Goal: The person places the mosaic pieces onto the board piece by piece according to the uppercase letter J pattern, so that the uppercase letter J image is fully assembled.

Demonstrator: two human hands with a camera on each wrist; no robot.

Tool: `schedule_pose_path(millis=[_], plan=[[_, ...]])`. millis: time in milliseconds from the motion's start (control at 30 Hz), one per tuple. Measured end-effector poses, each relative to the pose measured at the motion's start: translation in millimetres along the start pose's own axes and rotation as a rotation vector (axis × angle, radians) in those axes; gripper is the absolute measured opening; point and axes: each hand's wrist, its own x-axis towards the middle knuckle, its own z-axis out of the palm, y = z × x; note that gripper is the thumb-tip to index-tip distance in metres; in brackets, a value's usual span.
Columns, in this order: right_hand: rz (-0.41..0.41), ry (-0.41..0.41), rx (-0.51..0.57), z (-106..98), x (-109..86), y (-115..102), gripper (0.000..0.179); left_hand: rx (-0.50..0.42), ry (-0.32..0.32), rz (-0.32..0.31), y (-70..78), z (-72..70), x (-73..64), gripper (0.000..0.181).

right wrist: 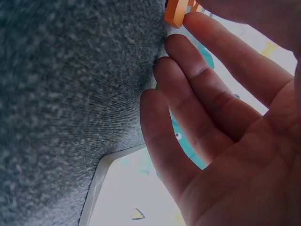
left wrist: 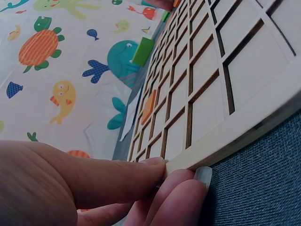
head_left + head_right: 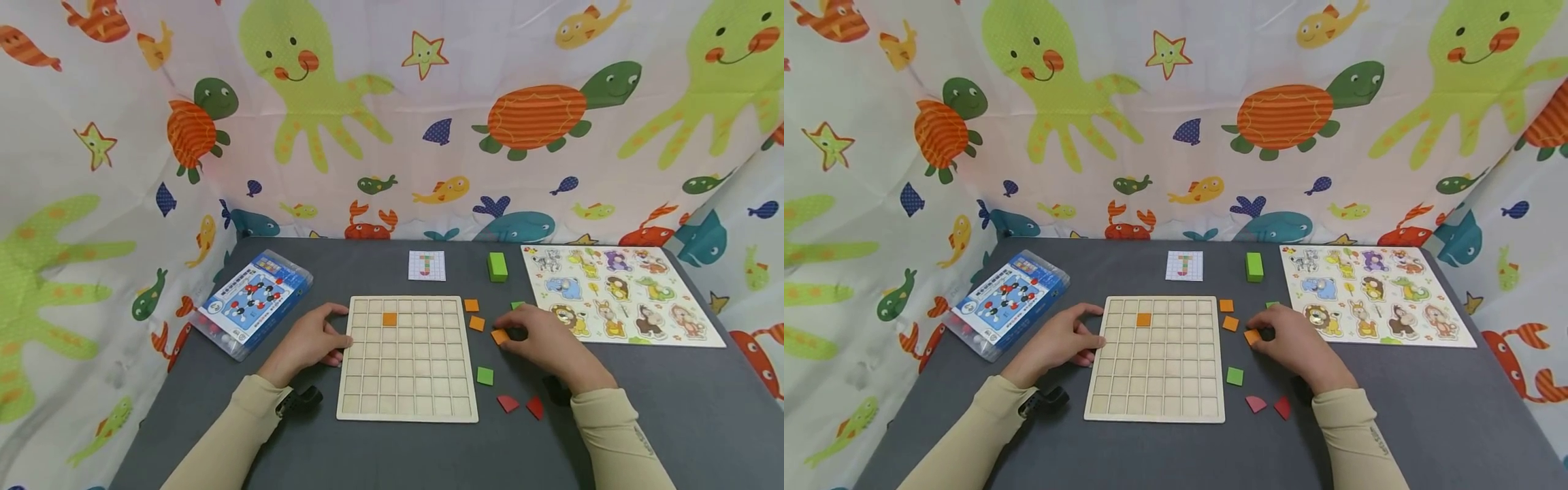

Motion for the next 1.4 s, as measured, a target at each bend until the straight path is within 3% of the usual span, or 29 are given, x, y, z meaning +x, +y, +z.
schedule_pose_path(millis=[567, 1000, 1167, 1400], plan=[[0.058, -0.026, -0.016, 4, -0.8, -1, 0.024, -0.017, -0.013, 0.004, -4.4, -0.4, -2.3, 0.064], [0.031, 0.022, -0.009, 2, 2.6, -6, 0.022, -0.024, -0.025, 0.009, -3.1, -4.9, 2.6, 0.065], [0.005, 0.029, 0.026, 8, 14.5, -26, 0.022, -0.023, -0.024, 0.012, -2.1, -7.0, 2.5, 0.064], [-0.046, 0.006, 0.059, 24, 45.6, -67, 0.021, -0.038, -0.038, 0.016, -3.2, -5.3, 2.9, 0.065]])
